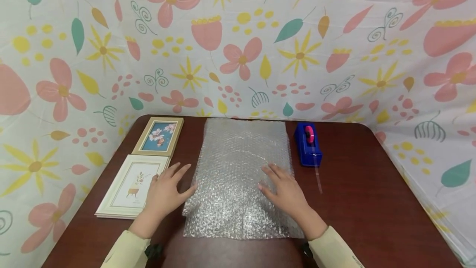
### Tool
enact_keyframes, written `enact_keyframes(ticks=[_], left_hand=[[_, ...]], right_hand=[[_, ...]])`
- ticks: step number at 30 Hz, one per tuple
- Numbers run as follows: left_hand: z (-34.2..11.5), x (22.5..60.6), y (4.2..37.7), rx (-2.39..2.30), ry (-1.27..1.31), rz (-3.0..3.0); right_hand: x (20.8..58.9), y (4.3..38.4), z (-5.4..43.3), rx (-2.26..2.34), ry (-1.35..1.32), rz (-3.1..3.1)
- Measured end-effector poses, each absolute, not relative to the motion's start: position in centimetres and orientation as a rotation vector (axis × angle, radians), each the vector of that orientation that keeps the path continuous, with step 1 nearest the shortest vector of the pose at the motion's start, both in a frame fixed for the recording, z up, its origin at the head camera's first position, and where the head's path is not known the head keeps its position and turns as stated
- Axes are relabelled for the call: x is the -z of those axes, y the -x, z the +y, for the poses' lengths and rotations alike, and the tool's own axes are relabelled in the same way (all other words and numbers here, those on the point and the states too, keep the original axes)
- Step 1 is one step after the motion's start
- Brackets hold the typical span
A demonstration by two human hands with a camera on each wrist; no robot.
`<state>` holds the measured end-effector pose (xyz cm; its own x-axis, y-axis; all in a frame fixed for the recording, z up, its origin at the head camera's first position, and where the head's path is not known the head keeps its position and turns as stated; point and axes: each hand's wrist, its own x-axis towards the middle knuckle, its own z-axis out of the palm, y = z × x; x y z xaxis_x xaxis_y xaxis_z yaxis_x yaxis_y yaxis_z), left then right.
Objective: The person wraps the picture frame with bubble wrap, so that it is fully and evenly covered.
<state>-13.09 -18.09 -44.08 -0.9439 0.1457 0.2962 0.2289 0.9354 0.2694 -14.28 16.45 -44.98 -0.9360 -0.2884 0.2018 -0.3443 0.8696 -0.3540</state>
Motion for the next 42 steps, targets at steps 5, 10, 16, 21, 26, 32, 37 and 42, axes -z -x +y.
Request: enact_keyframes(ticks=[5, 10, 16, 21, 26, 32, 37, 42], left_hand=[[-17.5, 44.8, 12.4, 0.447, 0.341, -2.846], [-16.9, 45.2, 11.8, 0.444, 0.374, -2.847], [-16.2, 45.5, 11.3, 0.446, 0.377, -2.926], [-15.5, 45.9, 11.0, 0.43, 0.389, -3.004], [-14.7, 46.1, 10.9, 0.501, 0.393, -3.077], [-14.1, 47.0, 11.0, 0.553, 0.438, -3.116], [-13.8, 47.6, 11.1, 0.596, 0.491, -3.119], [-13.5, 47.7, 11.0, 0.604, 0.56, -3.105]], right_hand=[[45.1, 14.9, 16.6, -0.527, -0.558, -2.967], [45.2, 16.1, 16.9, -0.454, -0.662, -2.97], [45.2, 17.3, 17.2, -0.369, -0.733, -3.02], [46.0, 18.8, 17.9, -0.331, -0.77, -3.048], [46.8, 20.5, 18.8, -0.364, -0.791, -3.059], [47.5, 22.2, 19.5, -0.366, -0.823, -3.055], [48.1, 23.3, 19.8, -0.327, -0.853, -3.074], [48.6, 24.0, 20.0, -0.271, -0.906, -3.089]])
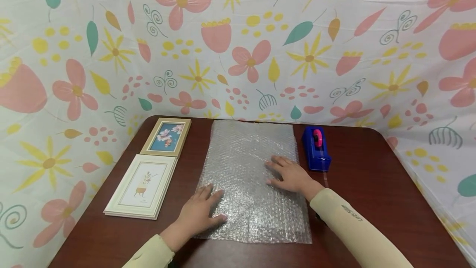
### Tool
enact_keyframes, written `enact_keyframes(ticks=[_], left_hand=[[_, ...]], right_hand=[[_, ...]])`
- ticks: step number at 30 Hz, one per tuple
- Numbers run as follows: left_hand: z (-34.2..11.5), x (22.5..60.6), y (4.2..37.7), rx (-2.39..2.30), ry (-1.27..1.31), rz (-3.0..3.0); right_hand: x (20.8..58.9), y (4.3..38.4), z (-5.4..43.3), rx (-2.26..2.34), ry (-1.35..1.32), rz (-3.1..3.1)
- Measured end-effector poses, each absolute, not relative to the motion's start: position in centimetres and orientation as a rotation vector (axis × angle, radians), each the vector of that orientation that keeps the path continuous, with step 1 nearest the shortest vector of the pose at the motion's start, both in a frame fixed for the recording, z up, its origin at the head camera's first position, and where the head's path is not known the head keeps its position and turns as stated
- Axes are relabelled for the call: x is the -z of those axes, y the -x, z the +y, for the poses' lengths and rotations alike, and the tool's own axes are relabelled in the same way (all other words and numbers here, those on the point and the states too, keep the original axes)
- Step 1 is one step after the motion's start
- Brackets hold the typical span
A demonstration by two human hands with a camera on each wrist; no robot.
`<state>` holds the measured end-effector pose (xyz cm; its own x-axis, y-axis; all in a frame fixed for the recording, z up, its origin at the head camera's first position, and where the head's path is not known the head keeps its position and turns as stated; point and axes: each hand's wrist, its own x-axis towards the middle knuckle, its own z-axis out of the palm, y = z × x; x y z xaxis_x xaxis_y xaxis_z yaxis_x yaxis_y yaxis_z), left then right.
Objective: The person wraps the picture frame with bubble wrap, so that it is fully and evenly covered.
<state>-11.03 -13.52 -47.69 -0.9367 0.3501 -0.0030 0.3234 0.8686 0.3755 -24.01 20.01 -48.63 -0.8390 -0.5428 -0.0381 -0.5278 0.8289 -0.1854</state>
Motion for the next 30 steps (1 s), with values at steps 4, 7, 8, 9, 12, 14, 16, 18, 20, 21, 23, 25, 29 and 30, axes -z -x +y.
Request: enact_keyframes(ticks=[4, 7, 8, 9, 12, 14, 16, 18, 20, 21, 23, 25, 29, 30], left_hand=[[-13.2, 47.5, 11.1, -0.559, -0.562, 2.952], [-13.0, 47.4, 11.2, -0.515, -0.554, 2.945], [-12.9, 47.5, 11.3, -0.493, -0.551, 2.945], [-12.8, 47.5, 11.3, -0.467, -0.55, 2.947], [-12.4, 47.7, 11.3, -0.395, -0.551, 2.943], [-12.1, 47.7, 11.4, -0.369, -0.552, 2.935], [-11.9, 47.7, 11.5, -0.347, -0.553, 2.921], [-11.6, 47.7, 11.6, -0.322, -0.556, 2.909], [-11.4, 47.7, 11.7, -0.299, -0.559, 2.9], [-11.3, 47.6, 11.7, -0.29, -0.557, 2.895], [-11.1, 47.5, 11.7, -0.277, -0.545, 2.896], [-11.0, 47.5, 11.7, -0.27, -0.528, 2.905], [-10.5, 47.5, 12.0, -0.21, -0.489, 2.924], [-10.3, 47.4, 12.1, -0.187, -0.477, 2.925]], right_hand=[[48.9, 24.3, 20.2, 0.202, 0.856, 2.9], [48.9, 24.3, 20.2, 0.196, 0.857, 2.892], [48.9, 24.3, 20.1, 0.202, 0.857, 2.891], [48.9, 24.3, 20.1, 0.214, 0.849, 2.885], [49.0, 24.2, 20.0, 0.25, 0.826, 2.869], [49.0, 24.1, 20.0, 0.274, 0.801, 2.859], [49.0, 23.9, 19.9, 0.286, 0.783, 2.856], [48.9, 23.7, 19.9, 0.3, 0.763, 2.855], [48.8, 23.5, 19.8, 0.31, 0.747, 2.85], [48.7, 23.5, 19.7, 0.318, 0.739, 2.844], [48.5, 23.3, 19.4, 0.341, 0.716, 2.827], [48.4, 23.3, 19.1, 0.353, 0.698, 2.815], [48.1, 23.2, 18.7, 0.339, 0.656, 2.809], [48.1, 23.2, 18.6, 0.331, 0.649, 2.81]])
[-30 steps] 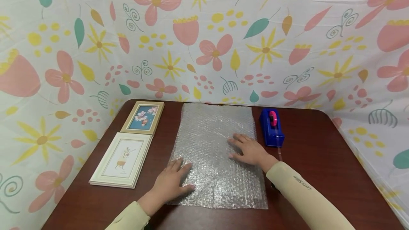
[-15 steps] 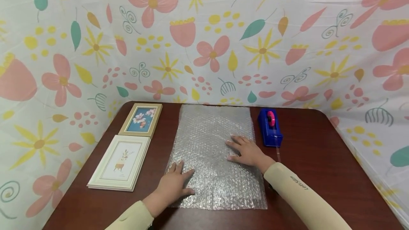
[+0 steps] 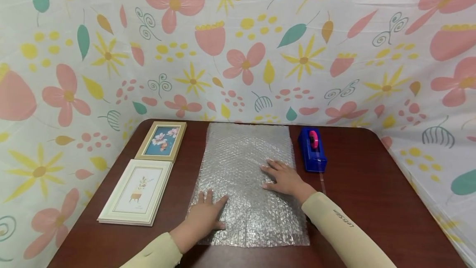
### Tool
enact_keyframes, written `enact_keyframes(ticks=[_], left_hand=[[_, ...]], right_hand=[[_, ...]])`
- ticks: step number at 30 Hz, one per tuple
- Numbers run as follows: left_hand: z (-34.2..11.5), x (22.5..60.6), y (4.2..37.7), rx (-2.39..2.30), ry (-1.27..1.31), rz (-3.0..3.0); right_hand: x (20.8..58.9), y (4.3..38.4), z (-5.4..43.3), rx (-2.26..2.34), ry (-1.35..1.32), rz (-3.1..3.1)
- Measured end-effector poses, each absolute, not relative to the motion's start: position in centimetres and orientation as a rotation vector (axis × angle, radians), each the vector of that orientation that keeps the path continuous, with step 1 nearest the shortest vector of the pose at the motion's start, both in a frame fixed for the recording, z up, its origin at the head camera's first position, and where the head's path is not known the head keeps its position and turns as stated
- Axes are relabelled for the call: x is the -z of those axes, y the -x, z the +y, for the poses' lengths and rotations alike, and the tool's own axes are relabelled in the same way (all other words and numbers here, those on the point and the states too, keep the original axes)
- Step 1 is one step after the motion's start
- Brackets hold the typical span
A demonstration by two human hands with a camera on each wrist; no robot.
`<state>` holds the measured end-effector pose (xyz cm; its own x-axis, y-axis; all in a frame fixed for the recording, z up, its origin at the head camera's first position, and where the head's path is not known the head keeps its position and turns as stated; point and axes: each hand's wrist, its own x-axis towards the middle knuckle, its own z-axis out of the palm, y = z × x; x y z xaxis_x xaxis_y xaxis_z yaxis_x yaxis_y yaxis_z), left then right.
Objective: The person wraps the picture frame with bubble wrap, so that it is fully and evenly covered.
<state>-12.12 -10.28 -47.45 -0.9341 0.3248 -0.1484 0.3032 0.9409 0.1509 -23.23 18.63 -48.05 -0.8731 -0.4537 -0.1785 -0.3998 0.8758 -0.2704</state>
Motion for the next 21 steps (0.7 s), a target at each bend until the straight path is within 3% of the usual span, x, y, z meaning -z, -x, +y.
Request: enact_keyframes(ticks=[8, 21], left_hand=[[-9.4, 47.26, 12.14, -0.122, -0.373, 2.903], [-10.03, 46.72, 12.26, -0.203, -0.45, 2.879]], right_hand=[[47.68, 22.73, 18.01, 0.354, 0.61, 2.777], [47.8, 22.82, 18.02, 0.31, 0.601, 2.782]])
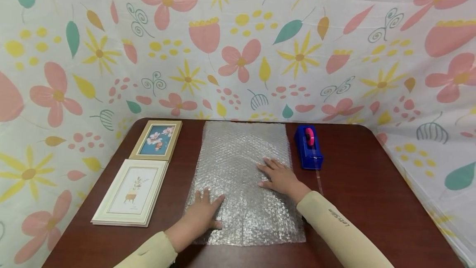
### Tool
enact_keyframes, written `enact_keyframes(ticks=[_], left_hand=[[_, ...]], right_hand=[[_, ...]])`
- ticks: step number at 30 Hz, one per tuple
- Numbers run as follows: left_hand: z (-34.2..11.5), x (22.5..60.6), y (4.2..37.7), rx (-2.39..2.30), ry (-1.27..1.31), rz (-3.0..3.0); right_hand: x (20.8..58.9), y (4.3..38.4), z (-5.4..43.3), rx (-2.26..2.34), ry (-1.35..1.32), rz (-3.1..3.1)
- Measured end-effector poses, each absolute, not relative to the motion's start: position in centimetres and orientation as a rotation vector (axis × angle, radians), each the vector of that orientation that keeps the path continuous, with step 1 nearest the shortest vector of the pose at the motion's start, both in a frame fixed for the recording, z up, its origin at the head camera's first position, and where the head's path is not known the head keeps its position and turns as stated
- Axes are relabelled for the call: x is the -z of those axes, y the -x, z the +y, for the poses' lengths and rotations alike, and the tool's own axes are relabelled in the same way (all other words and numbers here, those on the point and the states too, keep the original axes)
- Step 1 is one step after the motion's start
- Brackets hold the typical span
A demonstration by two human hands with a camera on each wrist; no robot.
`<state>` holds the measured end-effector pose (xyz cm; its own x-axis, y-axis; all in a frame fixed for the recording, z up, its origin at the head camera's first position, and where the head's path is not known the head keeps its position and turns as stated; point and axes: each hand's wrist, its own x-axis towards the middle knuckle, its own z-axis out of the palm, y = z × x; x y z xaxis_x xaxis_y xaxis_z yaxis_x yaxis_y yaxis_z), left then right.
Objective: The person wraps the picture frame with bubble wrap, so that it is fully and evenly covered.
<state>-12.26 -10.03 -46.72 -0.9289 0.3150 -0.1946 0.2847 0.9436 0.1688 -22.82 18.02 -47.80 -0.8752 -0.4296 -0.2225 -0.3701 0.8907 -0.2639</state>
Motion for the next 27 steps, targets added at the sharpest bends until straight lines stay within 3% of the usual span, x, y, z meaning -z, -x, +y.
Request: enact_keyframes(ticks=[27], left_hand=[[-13.3, 46.6, 13.3, -0.408, -0.537, 2.793]], right_hand=[[48.3, 20.8, 16.6, 0.286, 0.425, 2.861]])
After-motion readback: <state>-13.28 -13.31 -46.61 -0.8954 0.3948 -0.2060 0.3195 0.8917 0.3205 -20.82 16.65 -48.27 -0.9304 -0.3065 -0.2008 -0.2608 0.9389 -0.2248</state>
